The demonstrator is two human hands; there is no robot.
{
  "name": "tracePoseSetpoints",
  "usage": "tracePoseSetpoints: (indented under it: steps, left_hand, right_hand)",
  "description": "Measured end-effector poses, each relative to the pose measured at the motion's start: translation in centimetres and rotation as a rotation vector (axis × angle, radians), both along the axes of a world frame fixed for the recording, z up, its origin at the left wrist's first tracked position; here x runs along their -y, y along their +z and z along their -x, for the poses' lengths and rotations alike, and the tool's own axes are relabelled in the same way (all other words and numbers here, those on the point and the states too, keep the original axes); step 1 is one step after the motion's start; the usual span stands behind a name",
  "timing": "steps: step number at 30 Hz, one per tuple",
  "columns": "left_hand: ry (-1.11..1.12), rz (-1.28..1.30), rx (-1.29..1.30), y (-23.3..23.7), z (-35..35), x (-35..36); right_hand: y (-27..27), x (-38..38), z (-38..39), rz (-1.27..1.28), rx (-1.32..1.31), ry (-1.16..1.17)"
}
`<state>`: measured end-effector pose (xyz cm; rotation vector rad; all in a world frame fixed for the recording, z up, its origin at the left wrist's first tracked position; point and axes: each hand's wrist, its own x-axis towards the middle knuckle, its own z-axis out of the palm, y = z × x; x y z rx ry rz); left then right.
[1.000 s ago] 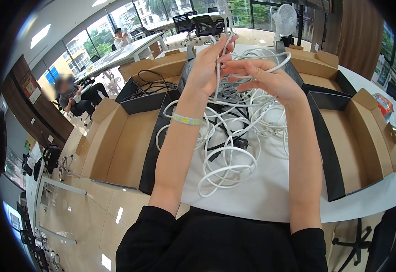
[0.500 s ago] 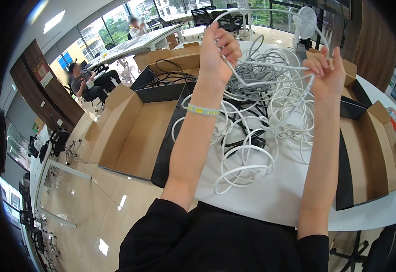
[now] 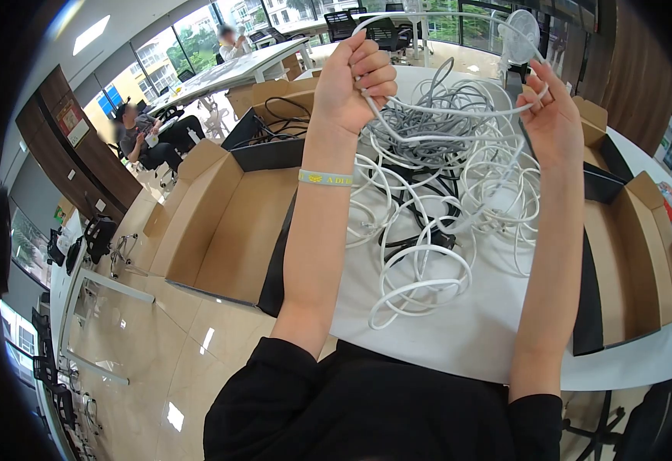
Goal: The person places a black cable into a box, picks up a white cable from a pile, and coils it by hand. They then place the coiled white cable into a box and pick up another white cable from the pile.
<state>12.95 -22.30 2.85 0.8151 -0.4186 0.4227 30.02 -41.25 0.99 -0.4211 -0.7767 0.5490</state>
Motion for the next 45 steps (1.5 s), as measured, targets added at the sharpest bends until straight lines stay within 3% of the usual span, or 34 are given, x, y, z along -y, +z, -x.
tracePoseSetpoints:
  steps: [2, 3, 4, 6, 7, 9, 10, 12, 14, 17, 19, 22, 24, 26, 28, 29, 34, 36, 40, 41, 43, 45]
  left_hand:
    - [0.016, -0.028, 0.015, -0.1, -0.5, 0.6]
    - [0.023, 0.009, 0.016, -0.2, -0.8, 1.1]
    - [0.030, 0.048, 0.015, -0.3, -1.0, 1.8]
    - [0.001, 0.076, 0.019, -0.5, -1.5, 3.2]
    - [-0.026, 0.084, 0.020, -0.5, -1.7, 3.8]
    - [-0.123, 0.076, 0.042, -0.7, -2.2, 4.6]
    - [-0.125, 0.077, 0.045, -0.8, -2.4, 5.1]
    - [0.096, 0.188, 0.016, -0.6, -2.3, 6.4]
    - [0.081, 0.143, 0.071, -1.0, -2.7, 6.2]
    - [0.389, -0.003, 0.057, -0.9, -2.5, 7.2]
    - [0.468, -0.113, 0.060, -1.3, -3.2, 7.7]
    - [0.615, -0.295, 0.043, -2.0, -4.2, 8.4]
    - [0.599, -0.365, 0.139, -2.0, -4.1, 8.8]
    - [0.580, -0.413, 0.007, -2.7, -4.1, 9.0]
    - [0.440, -0.583, 0.017, -3.3, -4.9, 8.8]
    - [0.353, -0.545, 0.014, -3.1, -4.7, 9.2]
    - [0.414, -0.715, 0.003, -2.5, -3.2, 10.0]
    - [0.307, -1.040, -0.119, -2.5, -2.8, 9.9]
    - [0.019, -0.946, -0.067, -3.2, -4.5, 9.7]
    - [0.015, -0.950, -0.069, -3.1, -4.4, 9.7]
    - [0.047, -0.813, -0.037, -2.6, -4.0, 9.8]
    - [0.096, -0.788, 0.002, -2.7, -4.1, 9.8]
  right_hand:
    - [1.1, 0.1, 2.6, 0.343, 0.198, -0.698]
    - [0.5, 0.2, 1.9, 0.367, 0.418, -0.930]
    - [0.5, 0.3, 2.1, 0.371, 0.419, -0.930]
    - [0.9, 0.3, 3.2, 0.299, 0.831, -1.085]
    - [1.0, 0.4, 4.2, 0.300, 0.832, -1.083]
    - [1.2, 0.7, 7.0, 0.455, 1.210, -0.866]
    - [1.3, 0.9, 8.3, 0.456, 1.213, -0.868]
    - [1.5, 1.0, 10.1, 0.653, 1.347, -0.900]
    - [1.2, 0.7, 10.0, 0.668, 1.321, -0.919]
    - [1.0, 0.9, 9.7, 0.643, 1.166, -0.776]
    - [1.4, 1.0, 9.8, 0.645, 1.143, -0.618]
    - [1.3, 0.9, 9.4, 0.646, 1.149, -0.599]
    - [1.0, 0.8, 8.2, 0.579, 1.040, -0.497]
    - [0.9, 0.9, 7.4, 0.519, 0.921, -0.390]
    - [1.5, 1.3, 7.1, 0.478, 0.763, -0.406]
    - [1.5, 1.5, 6.4, 0.453, 0.729, -0.376]
    - [2.0, 2.4, 3.6, 0.197, 0.455, -0.288]
    - [2.3, 3.3, 2.6, 0.027, 0.227, -0.374]
    - [2.2, 7.5, -3.8, -0.133, 0.181, -0.369]
    - [2.2, 8.5, -4.8, -0.136, 0.177, -0.372]
    - [2.4, 10.4, -6.0, -0.199, 0.147, -0.598]
    - [2.8, 11.7, -6.4, -0.192, 0.097, -0.613]
